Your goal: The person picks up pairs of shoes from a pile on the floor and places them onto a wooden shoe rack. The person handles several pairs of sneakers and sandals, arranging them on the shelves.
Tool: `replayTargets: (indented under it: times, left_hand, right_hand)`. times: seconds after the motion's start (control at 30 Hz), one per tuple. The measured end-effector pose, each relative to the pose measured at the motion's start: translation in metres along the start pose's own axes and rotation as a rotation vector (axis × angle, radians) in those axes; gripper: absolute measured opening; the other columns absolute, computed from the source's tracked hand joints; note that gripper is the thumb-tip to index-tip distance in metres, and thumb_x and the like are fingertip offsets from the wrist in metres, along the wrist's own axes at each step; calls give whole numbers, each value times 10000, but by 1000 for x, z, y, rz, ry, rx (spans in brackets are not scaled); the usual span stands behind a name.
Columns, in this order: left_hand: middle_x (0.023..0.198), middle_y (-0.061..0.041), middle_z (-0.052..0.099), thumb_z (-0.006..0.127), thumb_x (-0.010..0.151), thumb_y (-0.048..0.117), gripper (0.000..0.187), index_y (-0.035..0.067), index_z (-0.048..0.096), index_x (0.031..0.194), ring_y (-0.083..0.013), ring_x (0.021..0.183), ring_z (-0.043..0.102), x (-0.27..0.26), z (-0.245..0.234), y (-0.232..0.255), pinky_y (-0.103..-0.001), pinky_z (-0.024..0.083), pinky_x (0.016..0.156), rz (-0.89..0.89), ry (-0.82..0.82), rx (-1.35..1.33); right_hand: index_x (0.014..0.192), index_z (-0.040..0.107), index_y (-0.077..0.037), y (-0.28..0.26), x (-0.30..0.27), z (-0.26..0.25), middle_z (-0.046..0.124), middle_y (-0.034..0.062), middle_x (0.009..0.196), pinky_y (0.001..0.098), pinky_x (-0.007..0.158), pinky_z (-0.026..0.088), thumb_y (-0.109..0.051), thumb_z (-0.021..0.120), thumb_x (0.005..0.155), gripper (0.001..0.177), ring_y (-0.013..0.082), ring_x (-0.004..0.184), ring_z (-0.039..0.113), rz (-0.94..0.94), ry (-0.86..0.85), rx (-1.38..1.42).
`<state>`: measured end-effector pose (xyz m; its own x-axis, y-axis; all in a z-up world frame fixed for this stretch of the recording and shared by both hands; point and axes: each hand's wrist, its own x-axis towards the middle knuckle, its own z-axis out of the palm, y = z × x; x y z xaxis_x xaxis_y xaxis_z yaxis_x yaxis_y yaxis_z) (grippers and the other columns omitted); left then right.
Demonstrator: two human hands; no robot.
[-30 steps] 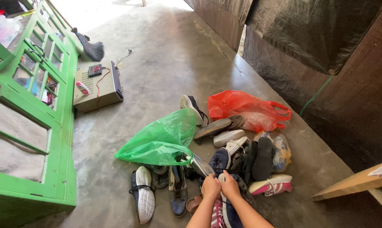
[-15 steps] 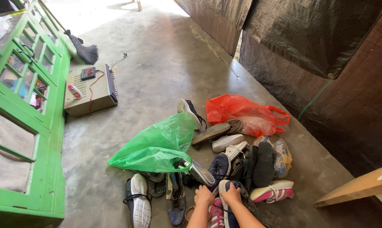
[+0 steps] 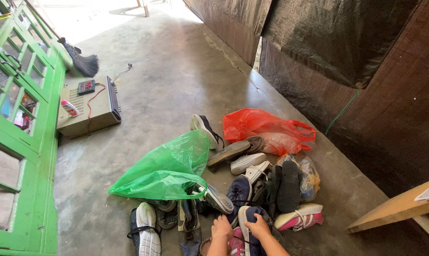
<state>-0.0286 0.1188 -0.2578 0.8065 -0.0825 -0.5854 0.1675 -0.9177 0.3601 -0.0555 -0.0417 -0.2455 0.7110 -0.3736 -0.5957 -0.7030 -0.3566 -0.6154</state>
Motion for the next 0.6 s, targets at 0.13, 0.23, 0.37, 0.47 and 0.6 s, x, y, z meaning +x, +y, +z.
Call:
replayTargets:
  times: [0.13,0.23,0.37,0.47,0.6]
  left_hand:
    - [1452,-134,479,584,955,198,395,74,577,1329,-332,1387,438,0,5,2,-447,425,1119,83,-4,133]
    - [1423,-149,487,626,933,189,375,67,584,1286,-331,1346,490,-3,10,6,-430,473,1076,93,9,152]
    - [1334,-166,563,704,918,238,380,73,563,1230,-354,1205,625,-8,15,11,-452,545,982,103,20,32]
    - [1284,-166,601,829,846,279,564,57,496,1243,-355,1201,629,-8,14,13,-443,542,1003,82,-96,14]
    - [1257,-193,603,782,880,249,537,9,481,1255,-350,1188,645,-8,16,14,-407,561,994,86,-98,74]
  right_hand:
    - [1601,276,-109,-2,-1,5,782,224,1052,367,580,587,-226,869,757,1038,275,793,721,44,-76,185]
    - [1549,351,-69,-1,1,7,678,123,1136,351,594,650,-248,923,753,996,211,808,762,0,-27,43]
    - [1511,418,-19,4,5,4,769,205,1122,357,615,644,-243,878,804,873,235,822,777,121,-134,122]
    - [1468,426,-71,5,4,3,720,165,1181,383,694,645,-216,877,827,797,237,895,759,196,-195,229]
    - [1353,582,-55,8,-10,0,724,151,1115,378,698,644,-264,880,820,646,239,871,734,257,-201,300]
